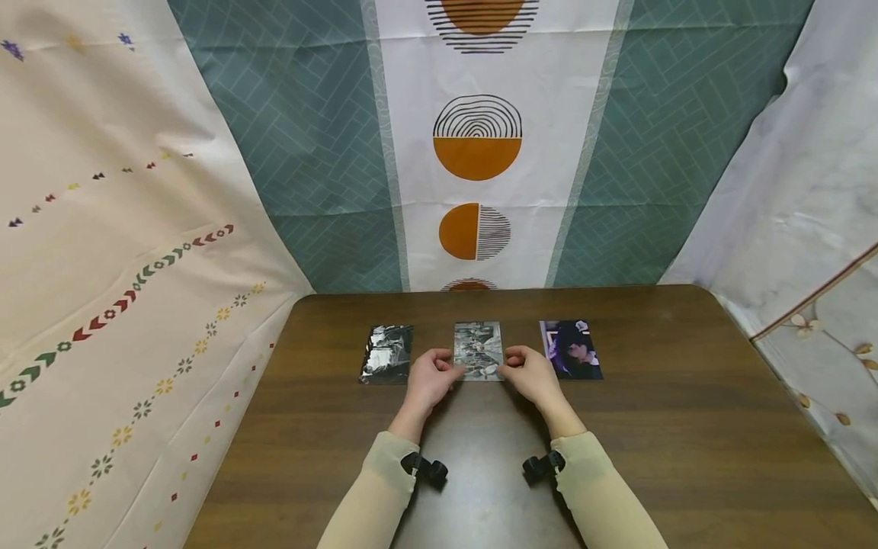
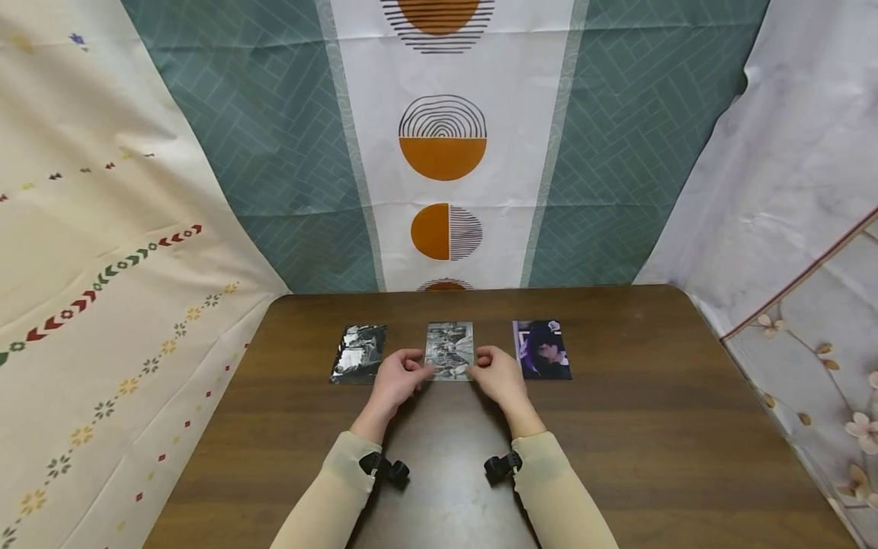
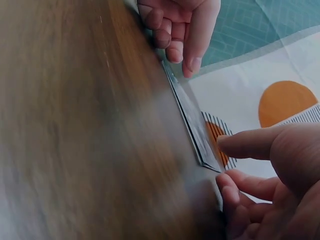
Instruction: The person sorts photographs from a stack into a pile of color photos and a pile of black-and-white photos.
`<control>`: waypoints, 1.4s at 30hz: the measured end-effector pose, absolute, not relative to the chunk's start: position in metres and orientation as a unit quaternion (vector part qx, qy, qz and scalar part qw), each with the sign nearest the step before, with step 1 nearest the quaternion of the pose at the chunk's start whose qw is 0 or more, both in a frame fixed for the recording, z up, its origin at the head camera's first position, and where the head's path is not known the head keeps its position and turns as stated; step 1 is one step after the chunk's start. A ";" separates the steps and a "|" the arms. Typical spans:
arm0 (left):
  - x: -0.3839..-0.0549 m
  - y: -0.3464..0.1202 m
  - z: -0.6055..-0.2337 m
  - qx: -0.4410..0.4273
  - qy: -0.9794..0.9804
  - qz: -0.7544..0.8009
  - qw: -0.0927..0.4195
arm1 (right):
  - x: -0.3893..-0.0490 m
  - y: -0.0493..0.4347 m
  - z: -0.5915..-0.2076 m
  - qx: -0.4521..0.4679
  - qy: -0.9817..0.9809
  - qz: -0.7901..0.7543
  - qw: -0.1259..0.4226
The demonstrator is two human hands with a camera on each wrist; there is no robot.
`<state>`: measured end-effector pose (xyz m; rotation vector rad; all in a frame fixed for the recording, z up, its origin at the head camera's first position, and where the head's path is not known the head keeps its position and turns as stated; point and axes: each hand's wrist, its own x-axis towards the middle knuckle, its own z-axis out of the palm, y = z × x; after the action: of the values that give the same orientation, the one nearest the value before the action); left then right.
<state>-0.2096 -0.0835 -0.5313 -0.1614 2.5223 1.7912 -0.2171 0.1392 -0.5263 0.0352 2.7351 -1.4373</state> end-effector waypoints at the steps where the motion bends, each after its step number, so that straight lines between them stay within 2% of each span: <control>1: -0.210 -0.084 -0.532 -0.051 0.813 0.579 0.023 | -0.217 0.138 -0.527 0.016 0.887 -0.461 0.026; 11: -0.209 -0.088 -0.535 -0.055 0.825 0.562 0.038 | -0.216 0.131 -0.529 0.019 0.911 -0.410 0.030; 17: -0.210 -0.088 -0.534 -0.049 0.838 0.542 0.026 | -0.217 0.130 -0.527 0.016 0.915 -0.403 0.026; 42: -0.217 -0.080 -0.534 -0.066 0.829 0.554 0.032 | -0.221 0.133 -0.528 0.038 0.882 -0.469 0.032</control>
<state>-0.2166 -0.0800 -0.5343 -0.2035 2.5549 1.7054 -0.2205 0.1327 -0.5278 0.1176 2.7148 -1.4455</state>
